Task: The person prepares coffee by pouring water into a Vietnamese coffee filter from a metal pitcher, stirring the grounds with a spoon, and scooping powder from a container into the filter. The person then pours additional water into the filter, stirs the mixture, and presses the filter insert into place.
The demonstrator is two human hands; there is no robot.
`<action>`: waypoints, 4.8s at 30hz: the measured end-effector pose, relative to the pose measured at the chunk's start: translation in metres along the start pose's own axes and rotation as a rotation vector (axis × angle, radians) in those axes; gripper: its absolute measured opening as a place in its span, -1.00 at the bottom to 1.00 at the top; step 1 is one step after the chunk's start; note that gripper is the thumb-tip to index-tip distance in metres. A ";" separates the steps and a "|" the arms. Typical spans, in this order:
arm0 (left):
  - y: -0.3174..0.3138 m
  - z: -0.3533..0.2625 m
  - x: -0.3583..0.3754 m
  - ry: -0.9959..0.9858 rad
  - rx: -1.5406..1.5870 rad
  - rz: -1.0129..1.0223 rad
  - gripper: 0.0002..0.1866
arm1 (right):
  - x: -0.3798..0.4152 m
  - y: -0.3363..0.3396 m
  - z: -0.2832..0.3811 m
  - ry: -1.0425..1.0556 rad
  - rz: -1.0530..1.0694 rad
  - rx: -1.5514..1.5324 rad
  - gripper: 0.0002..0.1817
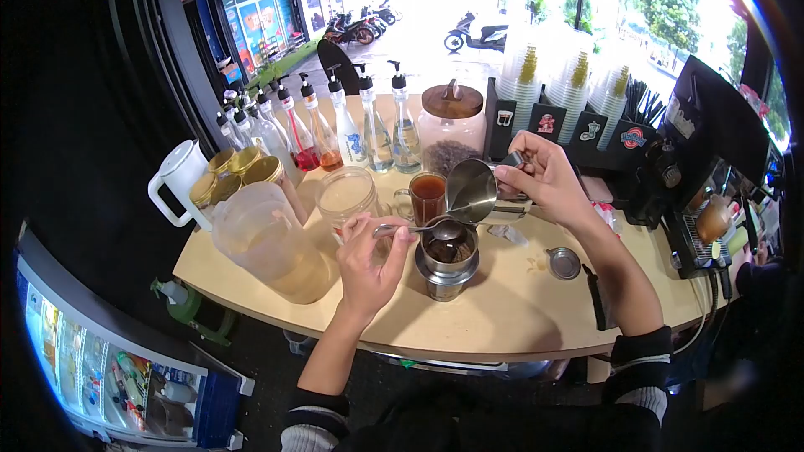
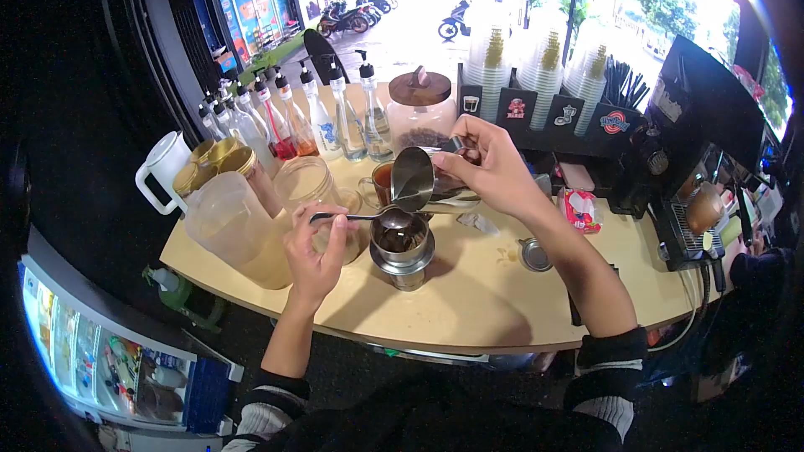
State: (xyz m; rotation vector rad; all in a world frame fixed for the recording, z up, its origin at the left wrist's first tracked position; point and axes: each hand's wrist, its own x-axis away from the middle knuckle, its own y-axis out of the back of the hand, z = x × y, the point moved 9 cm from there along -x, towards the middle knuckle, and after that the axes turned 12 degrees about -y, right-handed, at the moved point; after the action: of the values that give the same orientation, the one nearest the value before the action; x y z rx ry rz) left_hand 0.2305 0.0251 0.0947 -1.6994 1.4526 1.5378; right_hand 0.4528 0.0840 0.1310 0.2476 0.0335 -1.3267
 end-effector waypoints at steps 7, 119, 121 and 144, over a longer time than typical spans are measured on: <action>0.000 -0.001 -0.001 -0.011 -0.002 -0.003 -0.94 | 0.000 0.009 -0.002 0.072 -0.048 0.142 -0.76; 0.005 -0.017 -0.001 -0.144 0.017 -0.031 -0.91 | 0.079 0.059 -0.234 -0.187 -0.349 -0.721 -0.84; 0.001 -0.019 0.000 -0.168 0.017 -0.013 -0.91 | 0.077 0.050 -0.240 -0.188 -0.334 -0.794 -0.82; -0.035 -0.009 0.010 0.055 0.117 0.159 -0.21 | 0.086 -0.064 0.032 0.732 -0.191 0.842 -0.72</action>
State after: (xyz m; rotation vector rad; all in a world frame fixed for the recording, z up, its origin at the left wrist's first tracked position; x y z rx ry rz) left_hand 0.2636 0.0260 0.0778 -1.6032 1.7067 1.4635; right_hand 0.4081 -0.0188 0.1381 1.4654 0.1163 -1.3140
